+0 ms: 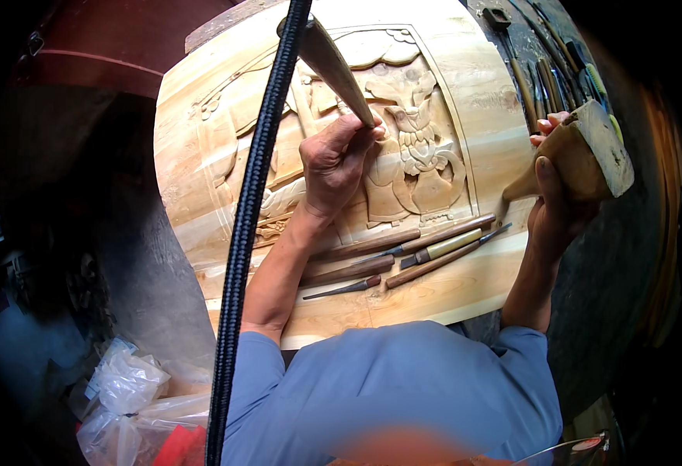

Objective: The person carves a wooden panel with a figure using a chisel and a mallet, switching between chisels stored on the side.

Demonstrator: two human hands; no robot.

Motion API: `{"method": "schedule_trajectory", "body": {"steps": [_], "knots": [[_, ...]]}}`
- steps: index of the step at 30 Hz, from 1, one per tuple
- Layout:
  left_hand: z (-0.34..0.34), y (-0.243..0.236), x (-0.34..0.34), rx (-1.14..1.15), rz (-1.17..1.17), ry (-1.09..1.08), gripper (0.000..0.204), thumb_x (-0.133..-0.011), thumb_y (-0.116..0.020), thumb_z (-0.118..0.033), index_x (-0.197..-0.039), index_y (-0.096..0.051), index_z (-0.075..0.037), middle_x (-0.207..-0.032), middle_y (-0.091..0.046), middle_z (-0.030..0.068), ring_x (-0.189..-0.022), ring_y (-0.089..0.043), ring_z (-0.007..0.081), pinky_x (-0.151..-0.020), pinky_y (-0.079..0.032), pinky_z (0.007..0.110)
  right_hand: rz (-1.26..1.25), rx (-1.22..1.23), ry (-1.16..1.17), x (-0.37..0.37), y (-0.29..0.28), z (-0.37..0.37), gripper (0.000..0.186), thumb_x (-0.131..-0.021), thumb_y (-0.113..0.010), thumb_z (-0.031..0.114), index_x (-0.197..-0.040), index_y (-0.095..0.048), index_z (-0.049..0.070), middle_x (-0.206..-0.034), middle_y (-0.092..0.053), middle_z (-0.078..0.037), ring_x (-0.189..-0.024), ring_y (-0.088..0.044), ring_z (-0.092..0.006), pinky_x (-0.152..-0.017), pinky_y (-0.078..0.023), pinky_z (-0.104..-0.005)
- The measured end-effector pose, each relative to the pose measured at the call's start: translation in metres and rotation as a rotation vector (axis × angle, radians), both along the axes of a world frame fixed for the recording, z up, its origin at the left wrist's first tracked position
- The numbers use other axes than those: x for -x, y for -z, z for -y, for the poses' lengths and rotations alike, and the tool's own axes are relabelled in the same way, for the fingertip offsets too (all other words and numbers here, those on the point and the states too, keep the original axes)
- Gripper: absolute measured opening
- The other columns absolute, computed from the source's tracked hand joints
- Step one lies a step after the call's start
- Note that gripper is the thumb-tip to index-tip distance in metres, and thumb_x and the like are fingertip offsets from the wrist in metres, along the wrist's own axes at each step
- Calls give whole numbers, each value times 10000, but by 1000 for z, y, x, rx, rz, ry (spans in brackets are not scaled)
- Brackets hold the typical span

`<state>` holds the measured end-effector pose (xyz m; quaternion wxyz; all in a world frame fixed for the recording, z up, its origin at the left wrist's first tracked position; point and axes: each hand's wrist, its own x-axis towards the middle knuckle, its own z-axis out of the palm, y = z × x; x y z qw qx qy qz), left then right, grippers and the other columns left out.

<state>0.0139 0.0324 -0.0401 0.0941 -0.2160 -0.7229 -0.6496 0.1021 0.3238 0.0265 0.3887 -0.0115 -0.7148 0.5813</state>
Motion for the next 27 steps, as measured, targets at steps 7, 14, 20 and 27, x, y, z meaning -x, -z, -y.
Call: {"method": "schedule_trajectory", "body": {"steps": [7,14,20,27], "knots": [[-1,4,1,-8,-6,-10,99,-1004,-776,17,-1102,-759,21,-894,-787,91,-803,-746,126,-725,-590,284,15,14,-35,1,-3,2,764,-835,-914,31,-1493,-537,-61,-1330,-734,-229,-1191,-760,-322,-1056,-644,-459],[-2,4,1,18,-3,-16,104,-986,-808,0,-1079,-764,10,-849,-760,93,-749,-718,126,-682,-565,293,34,-1,-35,-1,-3,6,747,-881,-849,24,-1538,-501,-53,-1379,-705,-235,-1228,-739,-319,-1075,-633,-459],[-2,4,3,22,-11,-12,105,-978,-823,-13,-1067,-771,5,-817,-748,98,-722,-708,132,-665,-558,300,17,0,5,0,-1,3,769,-845,-908,58,-1500,-523,-62,-1361,-703,-232,-1221,-739,-328,-1052,-649,-462],[-4,3,4,69,-99,-16,112,-964,-839,-41,-1054,-776,-15,-810,-750,106,-687,-718,186,-640,-551,335,101,-71,9,-5,-5,7,660,-903,-815,-4,-1505,-552,-66,-1361,-714,-246,-1211,-744,-328,-1058,-640,-460]]}}
